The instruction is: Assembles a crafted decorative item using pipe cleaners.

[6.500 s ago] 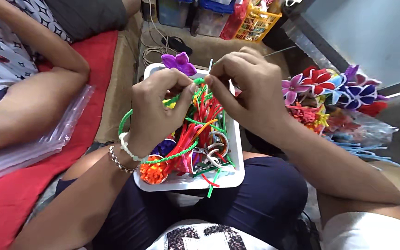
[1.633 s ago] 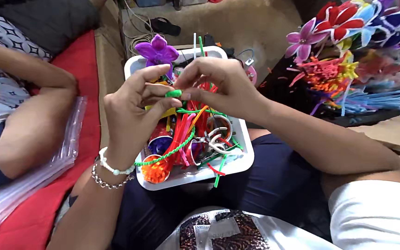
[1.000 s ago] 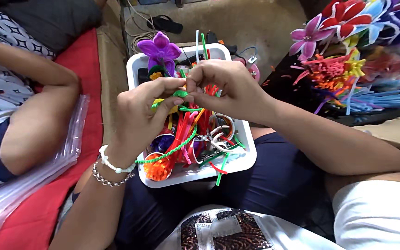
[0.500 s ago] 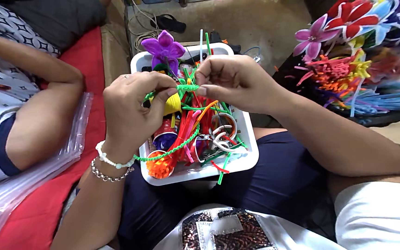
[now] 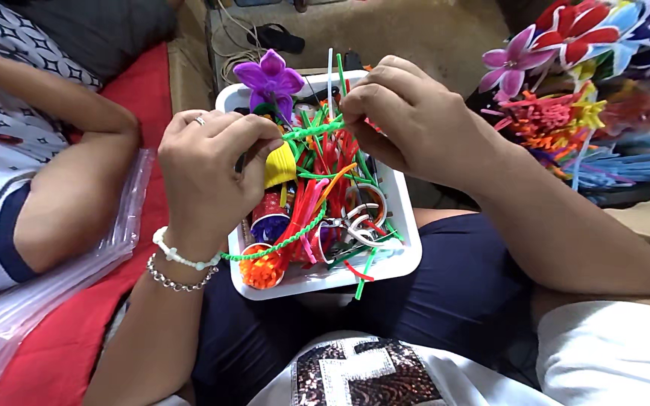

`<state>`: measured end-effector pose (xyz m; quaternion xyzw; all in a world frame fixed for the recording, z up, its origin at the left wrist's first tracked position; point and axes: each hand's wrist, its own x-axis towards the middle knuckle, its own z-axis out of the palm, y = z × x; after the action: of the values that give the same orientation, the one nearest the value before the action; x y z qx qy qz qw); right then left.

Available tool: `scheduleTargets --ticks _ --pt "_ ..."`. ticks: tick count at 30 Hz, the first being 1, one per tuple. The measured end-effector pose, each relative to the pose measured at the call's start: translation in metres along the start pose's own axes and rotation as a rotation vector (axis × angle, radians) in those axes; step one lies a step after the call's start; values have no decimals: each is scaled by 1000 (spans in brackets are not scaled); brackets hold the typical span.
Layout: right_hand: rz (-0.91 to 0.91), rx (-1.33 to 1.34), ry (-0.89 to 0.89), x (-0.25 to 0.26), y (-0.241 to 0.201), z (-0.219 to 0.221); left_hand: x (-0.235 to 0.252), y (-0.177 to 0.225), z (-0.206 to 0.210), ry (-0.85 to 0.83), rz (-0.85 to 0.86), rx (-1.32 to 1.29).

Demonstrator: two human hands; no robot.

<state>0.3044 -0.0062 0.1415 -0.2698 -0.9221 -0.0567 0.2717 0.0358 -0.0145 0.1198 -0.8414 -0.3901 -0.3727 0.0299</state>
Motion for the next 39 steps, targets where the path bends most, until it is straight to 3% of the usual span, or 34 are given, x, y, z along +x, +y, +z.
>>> scheduleTargets --ticks 3,6,10,15,17,25,39 --pt "-33 -86 -19 -1 3 -2 -1 1 2 -17 -8 -47" --pt "47 23 -8 1 6 0 -2 -3 5 -49 -33 -202" --pt "197 345 57 -2 14 7 -1 -3 7 -58 -75 -301" --pt "420 991 68 -4 17 10 -2 2 10 -30 -91 -297" --pt "436 1094 54 -4 16 14 -3 5 9 -47 -106 -285" --pt "409 1088 124 0 5 21 -6 10 13 -80 -121 -308" --pt "371 793 142 -2 -1 27 -9 21 20 -80 -64 -272"
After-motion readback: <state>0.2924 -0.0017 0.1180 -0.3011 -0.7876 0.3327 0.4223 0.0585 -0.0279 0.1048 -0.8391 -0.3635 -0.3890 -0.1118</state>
